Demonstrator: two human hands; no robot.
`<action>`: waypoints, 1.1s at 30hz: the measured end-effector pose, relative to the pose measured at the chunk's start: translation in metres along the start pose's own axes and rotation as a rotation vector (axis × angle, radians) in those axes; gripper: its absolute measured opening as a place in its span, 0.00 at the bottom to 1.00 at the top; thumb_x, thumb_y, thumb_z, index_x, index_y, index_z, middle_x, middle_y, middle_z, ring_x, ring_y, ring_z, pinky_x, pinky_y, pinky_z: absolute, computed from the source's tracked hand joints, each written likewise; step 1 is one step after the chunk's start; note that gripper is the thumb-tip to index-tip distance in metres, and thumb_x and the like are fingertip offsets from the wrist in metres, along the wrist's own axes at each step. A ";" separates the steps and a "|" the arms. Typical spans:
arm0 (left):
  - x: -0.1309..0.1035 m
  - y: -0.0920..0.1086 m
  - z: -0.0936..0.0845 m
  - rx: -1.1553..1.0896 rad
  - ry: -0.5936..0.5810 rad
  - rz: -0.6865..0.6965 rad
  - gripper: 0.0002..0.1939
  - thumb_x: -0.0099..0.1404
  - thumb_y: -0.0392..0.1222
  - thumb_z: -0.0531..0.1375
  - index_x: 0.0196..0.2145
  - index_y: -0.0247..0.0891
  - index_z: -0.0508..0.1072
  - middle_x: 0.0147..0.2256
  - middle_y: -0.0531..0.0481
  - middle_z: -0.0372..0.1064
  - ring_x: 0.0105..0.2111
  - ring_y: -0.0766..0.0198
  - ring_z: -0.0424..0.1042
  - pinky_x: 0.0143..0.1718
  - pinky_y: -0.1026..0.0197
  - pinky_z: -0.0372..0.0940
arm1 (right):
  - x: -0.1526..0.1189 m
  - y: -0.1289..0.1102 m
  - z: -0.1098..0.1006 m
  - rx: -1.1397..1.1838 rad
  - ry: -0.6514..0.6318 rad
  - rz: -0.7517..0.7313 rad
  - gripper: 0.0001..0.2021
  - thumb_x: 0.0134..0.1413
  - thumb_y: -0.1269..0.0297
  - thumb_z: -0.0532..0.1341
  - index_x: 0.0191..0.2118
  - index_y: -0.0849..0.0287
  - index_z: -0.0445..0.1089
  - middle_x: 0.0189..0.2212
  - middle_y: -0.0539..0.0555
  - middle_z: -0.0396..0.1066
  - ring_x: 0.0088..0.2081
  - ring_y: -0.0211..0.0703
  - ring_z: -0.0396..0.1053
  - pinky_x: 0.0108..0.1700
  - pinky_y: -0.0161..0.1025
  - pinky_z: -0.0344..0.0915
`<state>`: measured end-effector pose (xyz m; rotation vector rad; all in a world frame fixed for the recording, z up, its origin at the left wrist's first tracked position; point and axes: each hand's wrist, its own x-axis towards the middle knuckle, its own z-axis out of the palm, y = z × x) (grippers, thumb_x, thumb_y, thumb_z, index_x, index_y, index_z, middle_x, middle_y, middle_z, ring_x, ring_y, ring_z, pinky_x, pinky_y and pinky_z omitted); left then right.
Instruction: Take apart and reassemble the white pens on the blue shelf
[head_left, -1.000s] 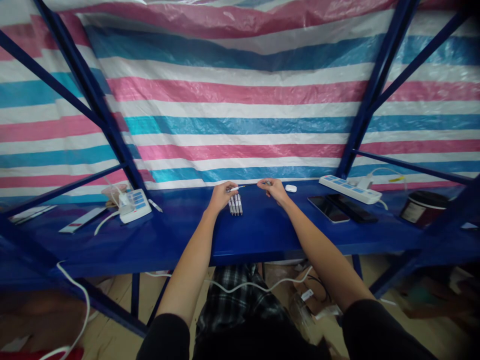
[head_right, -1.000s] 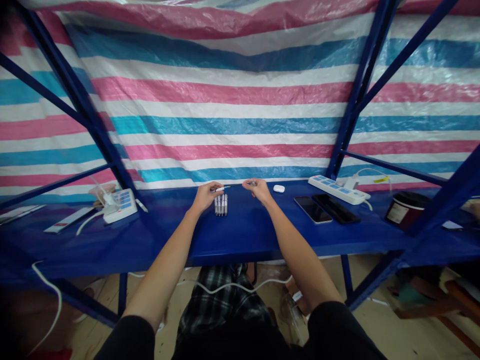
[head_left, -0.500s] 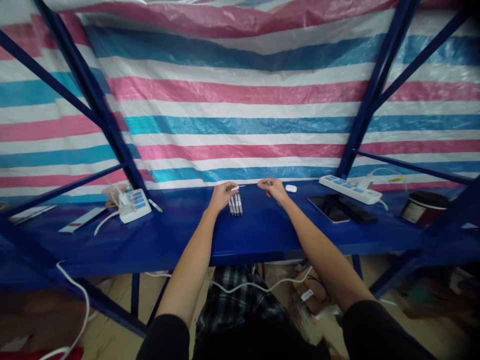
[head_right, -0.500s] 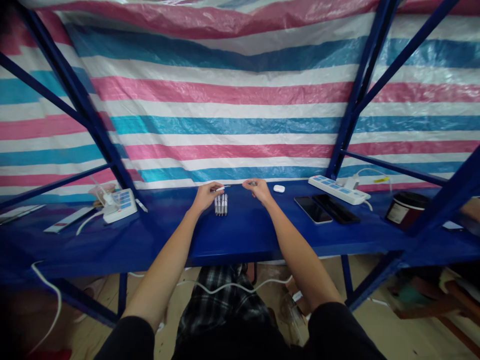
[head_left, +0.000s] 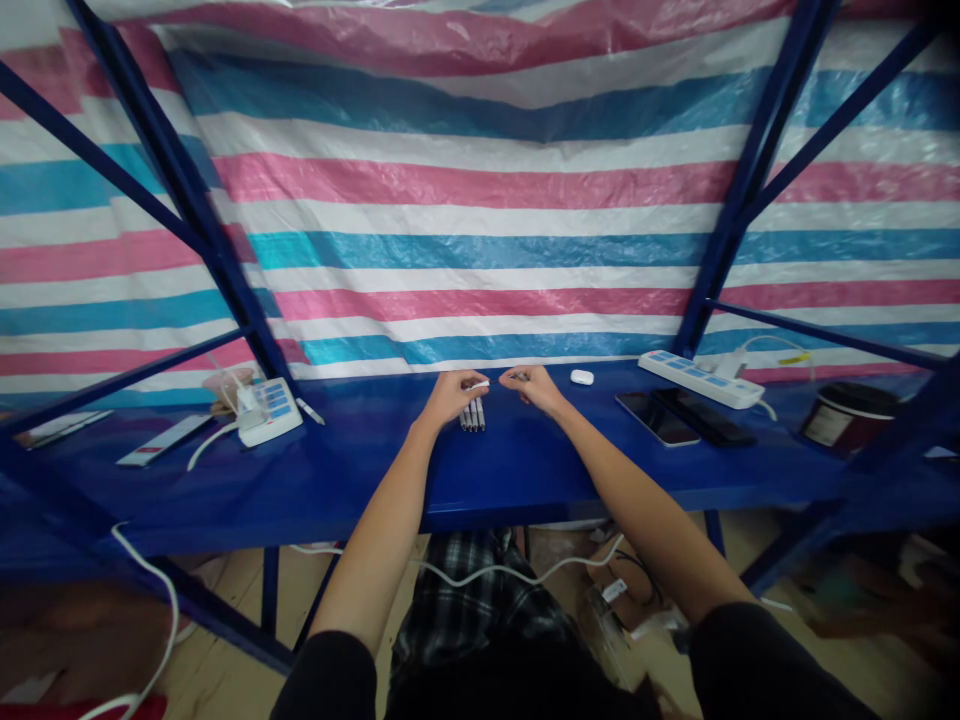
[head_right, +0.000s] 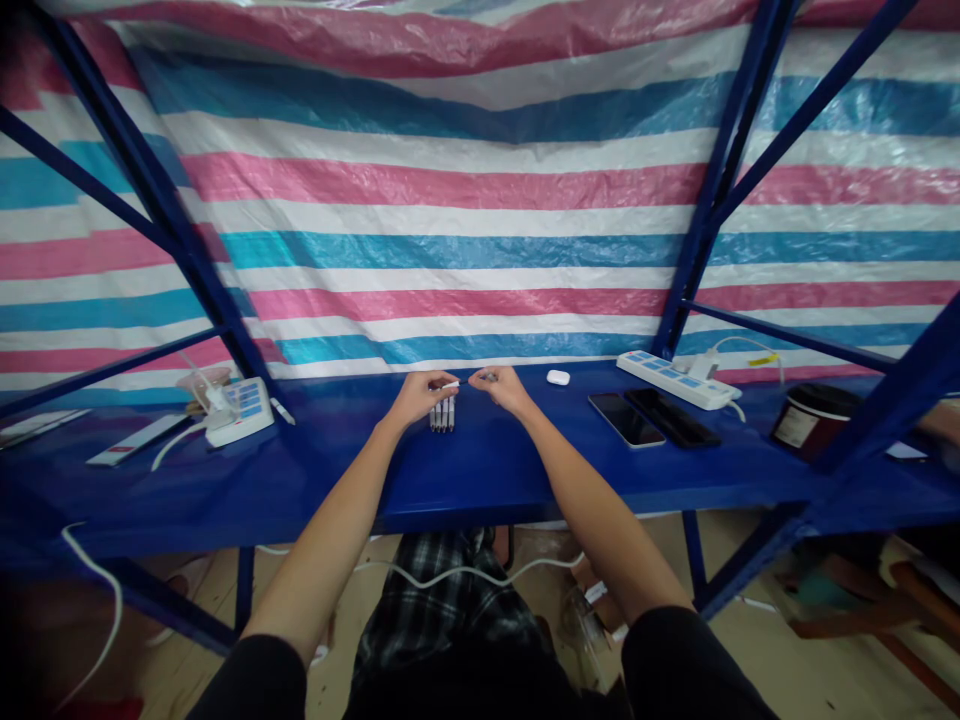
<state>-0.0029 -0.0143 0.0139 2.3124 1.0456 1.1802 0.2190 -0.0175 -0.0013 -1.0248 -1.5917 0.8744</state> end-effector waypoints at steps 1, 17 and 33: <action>0.000 0.002 0.000 0.005 -0.002 0.000 0.12 0.61 0.44 0.68 0.41 0.37 0.82 0.36 0.46 0.81 0.35 0.59 0.76 0.42 0.59 0.68 | 0.000 0.000 0.001 -0.001 0.002 0.002 0.21 0.44 0.46 0.70 0.34 0.62 0.77 0.11 0.45 0.57 0.15 0.35 0.54 0.18 0.34 0.50; 0.003 -0.019 0.000 0.068 0.051 -0.010 0.10 0.62 0.44 0.66 0.40 0.39 0.83 0.40 0.46 0.81 0.40 0.55 0.78 0.47 0.57 0.69 | 0.014 0.018 -0.021 -0.026 0.129 -0.050 0.10 0.53 0.59 0.64 0.38 0.58 0.76 0.30 0.53 0.74 0.26 0.39 0.67 0.29 0.37 0.66; 0.003 -0.017 0.001 0.098 0.008 0.004 0.10 0.62 0.42 0.66 0.41 0.40 0.83 0.42 0.46 0.81 0.43 0.54 0.78 0.50 0.55 0.69 | 0.009 0.018 -0.021 -0.225 0.066 -0.203 0.09 0.47 0.66 0.69 0.37 0.58 0.77 0.36 0.55 0.80 0.38 0.46 0.75 0.46 0.43 0.69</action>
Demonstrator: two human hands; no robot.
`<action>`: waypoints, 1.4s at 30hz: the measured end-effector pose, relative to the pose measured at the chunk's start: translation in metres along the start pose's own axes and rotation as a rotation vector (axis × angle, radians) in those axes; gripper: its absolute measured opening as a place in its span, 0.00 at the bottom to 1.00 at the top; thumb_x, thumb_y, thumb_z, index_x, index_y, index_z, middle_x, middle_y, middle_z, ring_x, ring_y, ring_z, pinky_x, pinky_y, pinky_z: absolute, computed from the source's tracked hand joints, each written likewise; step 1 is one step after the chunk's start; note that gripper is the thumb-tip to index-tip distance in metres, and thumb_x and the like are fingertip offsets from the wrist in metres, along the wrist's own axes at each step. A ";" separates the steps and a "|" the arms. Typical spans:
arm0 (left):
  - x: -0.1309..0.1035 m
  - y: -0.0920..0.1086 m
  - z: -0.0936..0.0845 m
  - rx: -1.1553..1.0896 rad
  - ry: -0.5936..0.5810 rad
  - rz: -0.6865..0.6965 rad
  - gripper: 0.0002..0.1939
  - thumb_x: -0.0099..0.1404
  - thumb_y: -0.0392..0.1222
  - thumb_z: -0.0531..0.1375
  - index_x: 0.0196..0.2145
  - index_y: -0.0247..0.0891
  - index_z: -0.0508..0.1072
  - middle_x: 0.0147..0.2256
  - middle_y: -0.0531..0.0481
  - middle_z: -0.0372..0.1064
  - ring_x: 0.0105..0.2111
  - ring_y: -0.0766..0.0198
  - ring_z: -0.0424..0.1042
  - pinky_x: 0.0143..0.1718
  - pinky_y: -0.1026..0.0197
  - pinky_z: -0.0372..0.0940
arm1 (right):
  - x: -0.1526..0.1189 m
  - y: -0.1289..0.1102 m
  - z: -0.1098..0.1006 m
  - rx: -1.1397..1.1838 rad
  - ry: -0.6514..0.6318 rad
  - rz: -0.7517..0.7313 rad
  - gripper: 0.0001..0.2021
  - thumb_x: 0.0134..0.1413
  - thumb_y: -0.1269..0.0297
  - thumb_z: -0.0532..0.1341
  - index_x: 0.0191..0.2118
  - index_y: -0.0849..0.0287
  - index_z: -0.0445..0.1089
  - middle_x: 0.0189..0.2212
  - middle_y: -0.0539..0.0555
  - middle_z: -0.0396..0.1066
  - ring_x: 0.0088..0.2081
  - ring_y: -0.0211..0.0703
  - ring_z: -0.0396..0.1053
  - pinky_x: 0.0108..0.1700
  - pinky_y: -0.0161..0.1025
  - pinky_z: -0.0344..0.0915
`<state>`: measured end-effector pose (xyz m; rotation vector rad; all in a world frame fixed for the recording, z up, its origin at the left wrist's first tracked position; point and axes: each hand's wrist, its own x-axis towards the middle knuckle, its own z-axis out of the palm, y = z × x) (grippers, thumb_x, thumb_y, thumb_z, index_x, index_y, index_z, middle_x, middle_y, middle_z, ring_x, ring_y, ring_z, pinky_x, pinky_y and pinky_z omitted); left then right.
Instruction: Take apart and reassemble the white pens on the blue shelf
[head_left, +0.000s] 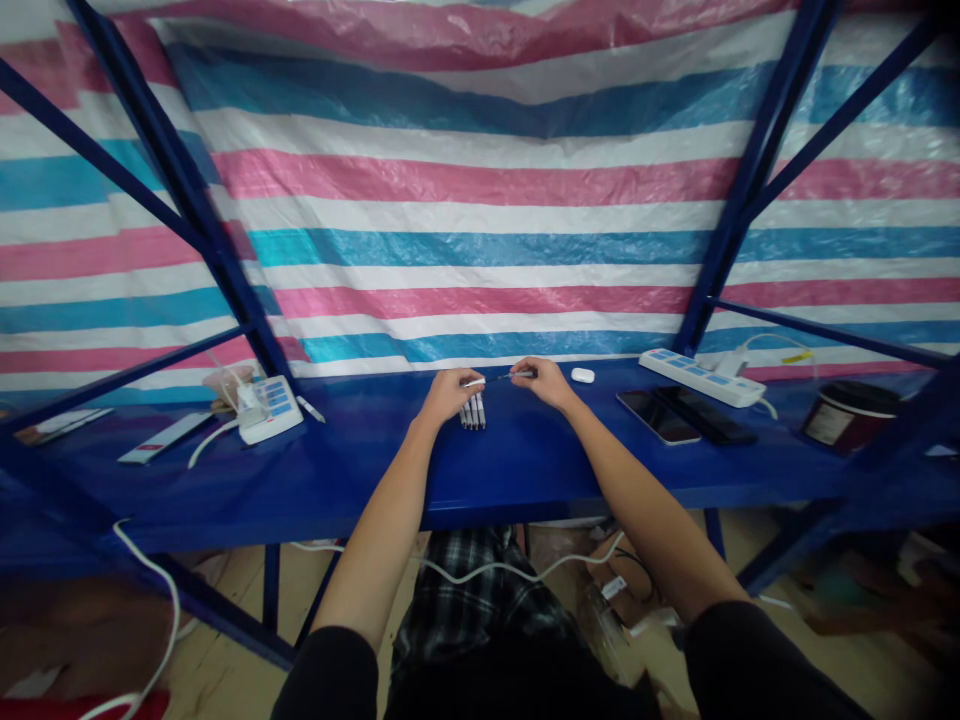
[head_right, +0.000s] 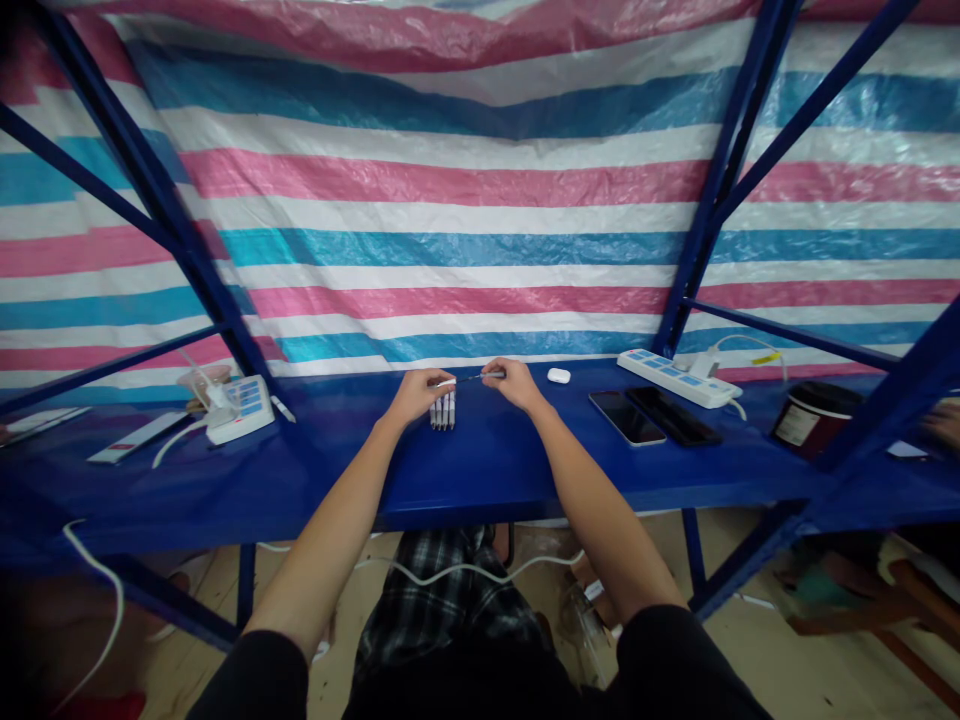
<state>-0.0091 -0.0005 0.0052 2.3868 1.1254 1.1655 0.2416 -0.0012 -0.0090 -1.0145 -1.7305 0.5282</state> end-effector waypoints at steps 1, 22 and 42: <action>0.000 0.000 0.000 -0.002 -0.003 -0.002 0.10 0.62 0.42 0.66 0.41 0.40 0.83 0.42 0.46 0.81 0.43 0.54 0.78 0.50 0.54 0.69 | 0.000 0.000 0.000 0.000 -0.006 0.002 0.09 0.47 0.65 0.69 0.37 0.58 0.77 0.36 0.55 0.80 0.38 0.46 0.75 0.46 0.43 0.69; -0.003 0.016 0.002 -0.049 -0.158 0.012 0.18 0.69 0.52 0.58 0.37 0.36 0.82 0.32 0.47 0.78 0.31 0.61 0.73 0.35 0.61 0.64 | -0.010 -0.028 0.017 0.013 -0.066 -0.095 0.08 0.46 0.62 0.70 0.34 0.57 0.78 0.32 0.53 0.78 0.35 0.46 0.74 0.41 0.40 0.67; -0.003 0.023 0.000 -0.044 -0.078 0.043 0.11 0.62 0.47 0.66 0.39 0.40 0.83 0.38 0.47 0.79 0.38 0.58 0.75 0.44 0.58 0.67 | -0.012 -0.027 0.017 0.022 -0.163 -0.062 0.15 0.52 0.52 0.68 0.39 0.58 0.77 0.31 0.53 0.78 0.34 0.44 0.73 0.37 0.37 0.64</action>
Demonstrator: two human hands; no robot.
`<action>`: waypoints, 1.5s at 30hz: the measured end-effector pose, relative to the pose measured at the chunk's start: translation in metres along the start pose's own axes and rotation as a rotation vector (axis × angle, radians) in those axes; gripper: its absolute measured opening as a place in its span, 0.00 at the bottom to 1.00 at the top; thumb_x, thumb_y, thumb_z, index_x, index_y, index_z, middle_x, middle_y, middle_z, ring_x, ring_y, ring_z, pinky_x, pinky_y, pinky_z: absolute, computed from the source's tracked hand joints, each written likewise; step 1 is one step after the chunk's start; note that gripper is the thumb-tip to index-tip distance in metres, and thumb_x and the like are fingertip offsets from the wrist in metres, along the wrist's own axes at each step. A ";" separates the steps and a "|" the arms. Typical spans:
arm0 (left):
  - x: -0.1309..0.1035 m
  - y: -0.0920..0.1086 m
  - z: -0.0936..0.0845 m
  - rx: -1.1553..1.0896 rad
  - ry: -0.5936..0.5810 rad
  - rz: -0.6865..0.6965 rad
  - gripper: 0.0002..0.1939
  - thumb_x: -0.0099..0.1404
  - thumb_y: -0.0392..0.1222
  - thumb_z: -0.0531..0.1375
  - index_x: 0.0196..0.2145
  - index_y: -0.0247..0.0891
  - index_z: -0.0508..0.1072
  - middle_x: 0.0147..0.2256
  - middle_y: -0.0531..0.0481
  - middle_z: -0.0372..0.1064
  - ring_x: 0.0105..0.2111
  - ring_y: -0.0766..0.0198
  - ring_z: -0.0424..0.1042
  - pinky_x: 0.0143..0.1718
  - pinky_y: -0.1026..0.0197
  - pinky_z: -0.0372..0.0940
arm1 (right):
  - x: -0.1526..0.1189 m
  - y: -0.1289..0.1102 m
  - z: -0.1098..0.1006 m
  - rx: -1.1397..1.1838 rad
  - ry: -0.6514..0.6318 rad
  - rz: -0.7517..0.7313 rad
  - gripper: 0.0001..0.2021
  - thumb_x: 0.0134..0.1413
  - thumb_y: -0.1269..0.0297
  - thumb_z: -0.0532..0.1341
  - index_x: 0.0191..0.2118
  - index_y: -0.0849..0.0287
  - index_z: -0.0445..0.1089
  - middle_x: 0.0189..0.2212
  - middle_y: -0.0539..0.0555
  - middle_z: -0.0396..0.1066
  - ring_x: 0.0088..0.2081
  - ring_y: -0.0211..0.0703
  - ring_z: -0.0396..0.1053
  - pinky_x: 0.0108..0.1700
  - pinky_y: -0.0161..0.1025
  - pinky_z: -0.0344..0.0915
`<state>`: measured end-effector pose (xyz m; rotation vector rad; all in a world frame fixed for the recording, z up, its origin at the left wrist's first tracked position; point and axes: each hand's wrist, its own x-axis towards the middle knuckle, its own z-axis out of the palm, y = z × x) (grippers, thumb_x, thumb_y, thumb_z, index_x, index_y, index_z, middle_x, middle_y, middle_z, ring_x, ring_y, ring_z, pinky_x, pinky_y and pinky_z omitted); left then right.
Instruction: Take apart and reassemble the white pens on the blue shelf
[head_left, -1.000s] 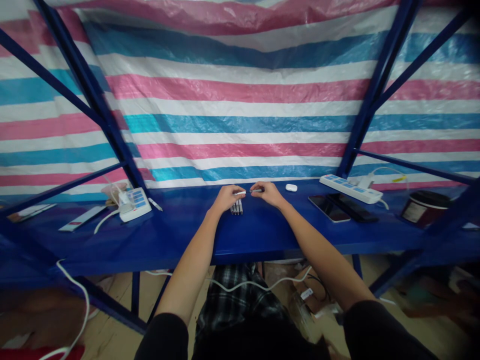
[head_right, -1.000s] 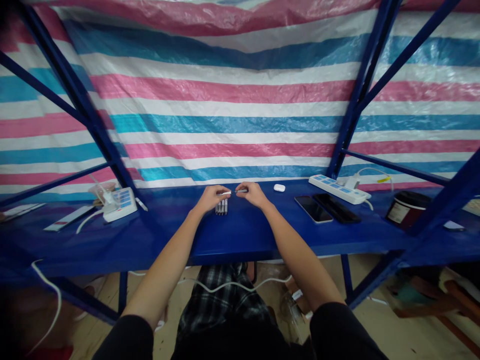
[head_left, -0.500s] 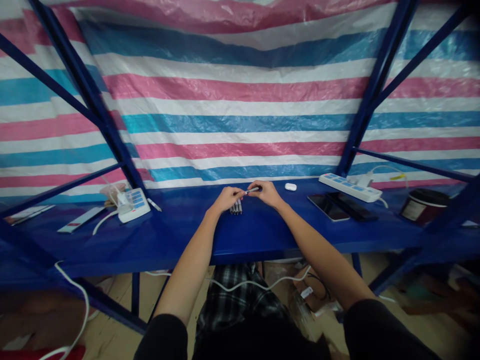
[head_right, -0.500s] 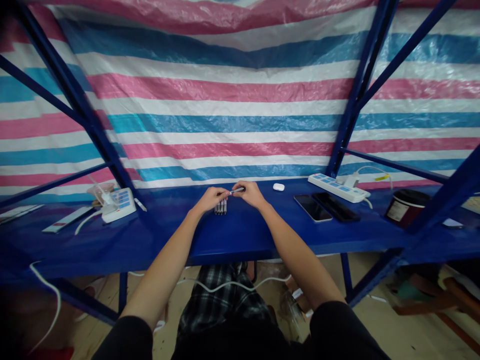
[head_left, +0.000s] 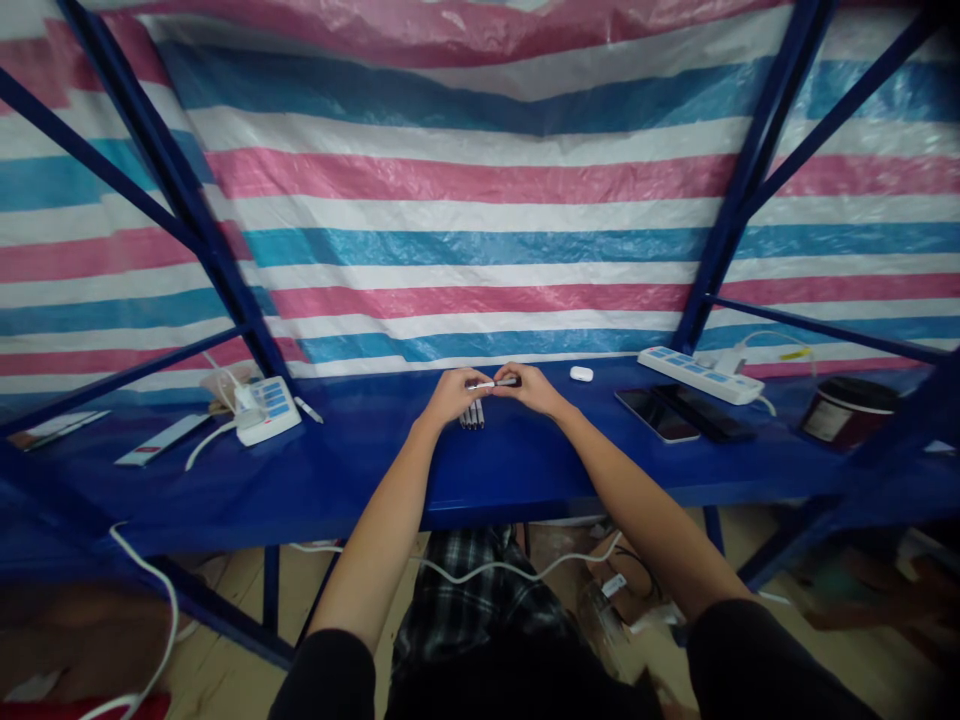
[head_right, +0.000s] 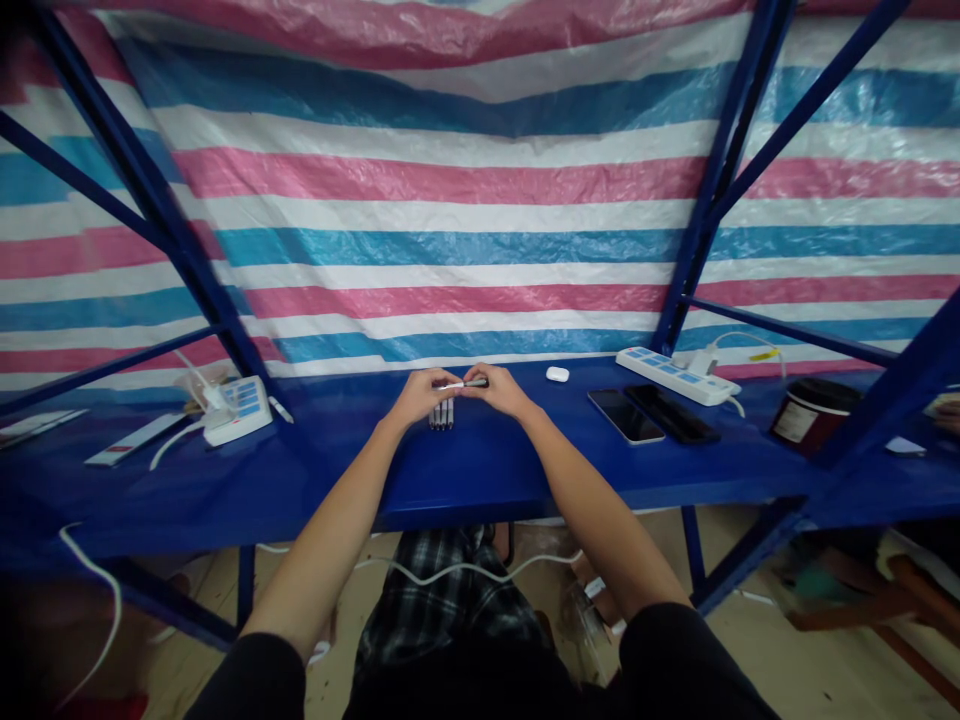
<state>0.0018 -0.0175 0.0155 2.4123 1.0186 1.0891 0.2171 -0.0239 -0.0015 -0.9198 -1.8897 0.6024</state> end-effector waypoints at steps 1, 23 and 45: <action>0.000 0.000 0.000 -0.007 0.012 0.004 0.11 0.62 0.47 0.67 0.39 0.40 0.83 0.38 0.47 0.79 0.39 0.57 0.76 0.45 0.58 0.67 | 0.000 0.000 0.000 -0.005 -0.014 0.003 0.15 0.53 0.51 0.67 0.37 0.58 0.76 0.30 0.52 0.77 0.33 0.43 0.72 0.36 0.36 0.64; 0.002 0.001 0.001 0.105 0.107 0.086 0.04 0.58 0.40 0.71 0.34 0.42 0.83 0.34 0.48 0.79 0.40 0.57 0.72 0.45 0.56 0.64 | -0.003 -0.006 -0.002 0.000 -0.104 0.046 0.19 0.61 0.46 0.60 0.34 0.59 0.74 0.27 0.53 0.76 0.21 0.36 0.64 0.26 0.34 0.61; 0.002 -0.002 0.002 0.050 0.141 0.046 0.07 0.58 0.43 0.72 0.35 0.42 0.83 0.38 0.46 0.78 0.46 0.53 0.72 0.52 0.53 0.63 | -0.003 -0.010 -0.004 0.012 -0.127 0.064 0.17 0.59 0.50 0.62 0.37 0.61 0.75 0.24 0.51 0.73 0.19 0.34 0.61 0.24 0.33 0.57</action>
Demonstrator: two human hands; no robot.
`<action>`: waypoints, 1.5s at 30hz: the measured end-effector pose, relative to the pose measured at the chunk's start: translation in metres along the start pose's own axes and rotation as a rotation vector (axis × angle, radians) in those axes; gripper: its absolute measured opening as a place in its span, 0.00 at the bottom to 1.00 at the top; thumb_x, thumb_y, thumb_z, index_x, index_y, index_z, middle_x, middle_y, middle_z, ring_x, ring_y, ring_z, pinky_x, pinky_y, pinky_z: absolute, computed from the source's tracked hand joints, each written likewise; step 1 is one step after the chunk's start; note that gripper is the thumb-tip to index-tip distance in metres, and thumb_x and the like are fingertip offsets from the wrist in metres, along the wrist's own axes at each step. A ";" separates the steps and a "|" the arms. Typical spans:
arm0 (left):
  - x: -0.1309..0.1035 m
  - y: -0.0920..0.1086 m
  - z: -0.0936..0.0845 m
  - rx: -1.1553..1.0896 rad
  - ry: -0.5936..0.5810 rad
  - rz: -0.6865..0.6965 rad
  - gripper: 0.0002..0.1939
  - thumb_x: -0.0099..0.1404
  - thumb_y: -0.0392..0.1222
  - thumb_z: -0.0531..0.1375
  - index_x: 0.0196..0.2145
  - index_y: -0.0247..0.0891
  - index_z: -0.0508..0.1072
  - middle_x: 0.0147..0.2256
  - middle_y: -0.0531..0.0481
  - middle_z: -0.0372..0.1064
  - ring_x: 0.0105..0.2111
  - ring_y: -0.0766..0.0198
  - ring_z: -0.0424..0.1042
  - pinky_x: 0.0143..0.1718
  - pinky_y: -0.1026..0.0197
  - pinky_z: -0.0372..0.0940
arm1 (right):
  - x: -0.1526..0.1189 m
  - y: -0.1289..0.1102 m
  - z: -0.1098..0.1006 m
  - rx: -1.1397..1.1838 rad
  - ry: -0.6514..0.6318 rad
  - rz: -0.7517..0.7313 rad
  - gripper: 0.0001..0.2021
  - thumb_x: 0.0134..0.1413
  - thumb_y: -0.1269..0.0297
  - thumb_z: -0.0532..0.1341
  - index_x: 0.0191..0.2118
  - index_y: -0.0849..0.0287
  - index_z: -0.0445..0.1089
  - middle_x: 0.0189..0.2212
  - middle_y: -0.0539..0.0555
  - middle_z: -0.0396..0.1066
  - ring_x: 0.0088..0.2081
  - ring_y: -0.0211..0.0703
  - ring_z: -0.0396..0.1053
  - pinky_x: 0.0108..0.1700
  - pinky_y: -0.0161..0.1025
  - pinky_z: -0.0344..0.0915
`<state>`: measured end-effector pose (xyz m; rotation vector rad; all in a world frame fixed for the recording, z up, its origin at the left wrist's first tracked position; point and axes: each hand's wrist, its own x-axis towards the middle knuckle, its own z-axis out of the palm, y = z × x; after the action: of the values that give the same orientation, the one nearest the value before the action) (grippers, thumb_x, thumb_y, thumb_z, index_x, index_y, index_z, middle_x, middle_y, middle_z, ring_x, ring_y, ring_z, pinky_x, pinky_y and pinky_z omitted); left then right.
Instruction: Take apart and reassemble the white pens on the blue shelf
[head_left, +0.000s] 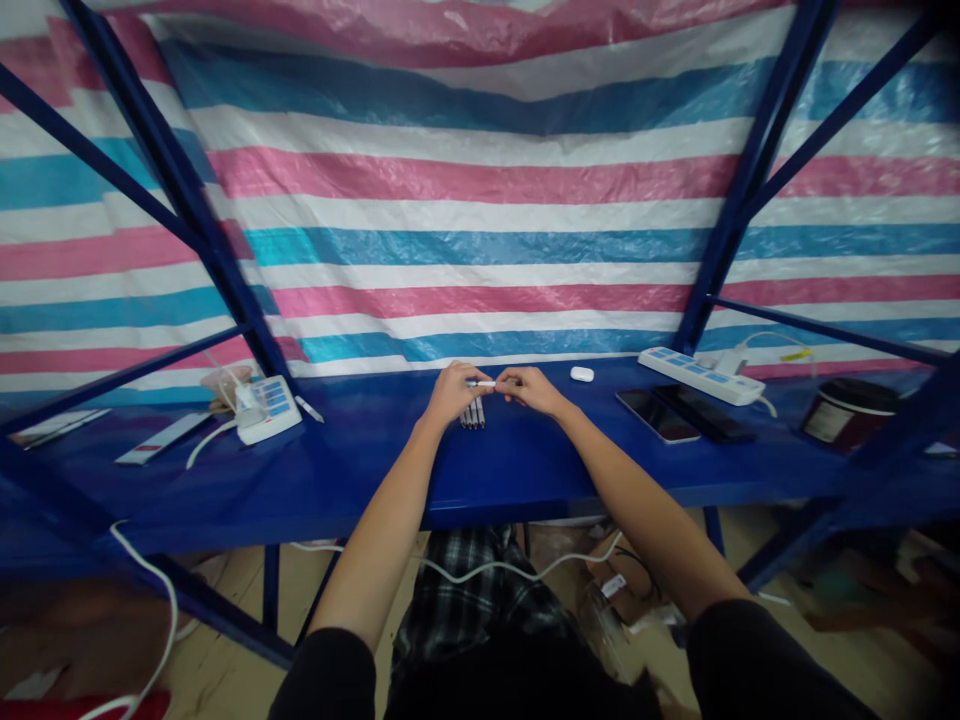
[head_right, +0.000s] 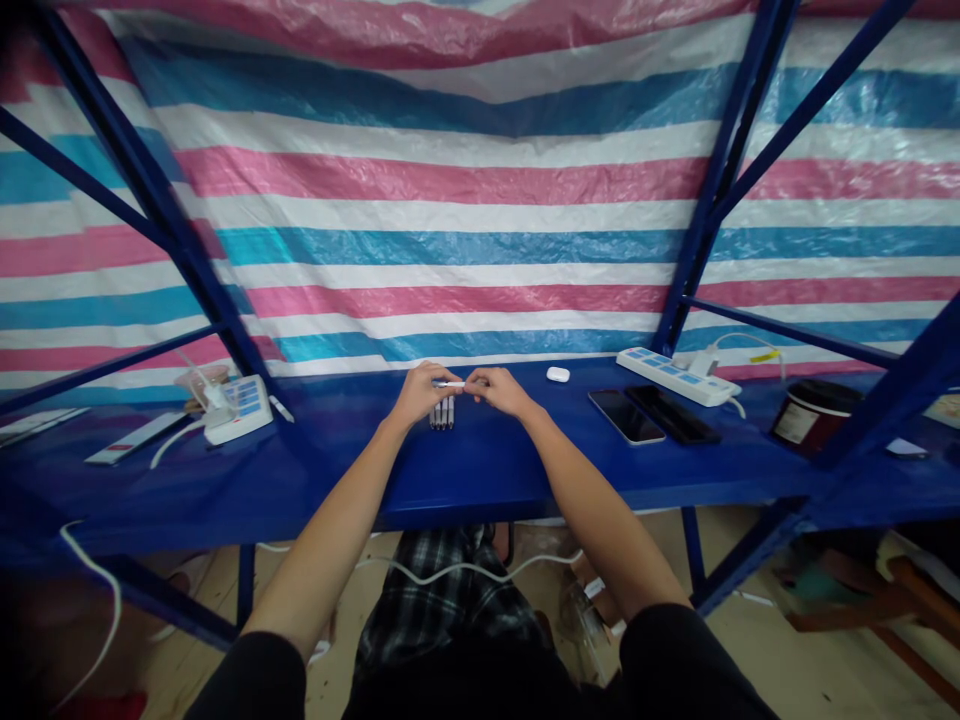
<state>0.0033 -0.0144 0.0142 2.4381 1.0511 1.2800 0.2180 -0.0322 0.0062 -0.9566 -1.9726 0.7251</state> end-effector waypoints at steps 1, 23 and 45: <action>0.000 0.001 0.000 -0.025 0.054 -0.020 0.12 0.57 0.45 0.72 0.39 0.43 0.82 0.42 0.45 0.78 0.51 0.51 0.70 0.56 0.51 0.61 | 0.000 0.000 0.001 0.018 0.026 -0.008 0.17 0.59 0.49 0.61 0.38 0.61 0.74 0.23 0.51 0.73 0.19 0.34 0.60 0.24 0.33 0.57; -0.001 -0.015 -0.042 -1.662 0.571 -0.754 0.18 0.71 0.42 0.45 0.22 0.40 0.56 0.15 0.60 0.37 0.11 0.72 0.39 0.13 0.65 0.39 | 0.004 0.003 0.014 0.253 -0.060 0.079 0.25 0.62 0.41 0.58 0.45 0.61 0.72 0.30 0.55 0.76 0.20 0.33 0.64 0.20 0.31 0.60; 0.003 -0.048 -0.018 -0.169 0.184 -0.949 0.15 0.58 0.46 0.66 0.41 0.36 0.79 0.44 0.35 0.76 0.40 0.44 0.77 0.38 0.50 0.71 | 0.002 0.004 0.017 -0.173 -0.096 0.024 0.16 0.63 0.52 0.60 0.42 0.61 0.76 0.23 0.50 0.73 0.25 0.38 0.67 0.31 0.34 0.58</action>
<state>-0.0339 0.0196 0.0046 1.3631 1.7410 1.1544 0.2040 -0.0302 -0.0048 -1.0671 -2.1383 0.6318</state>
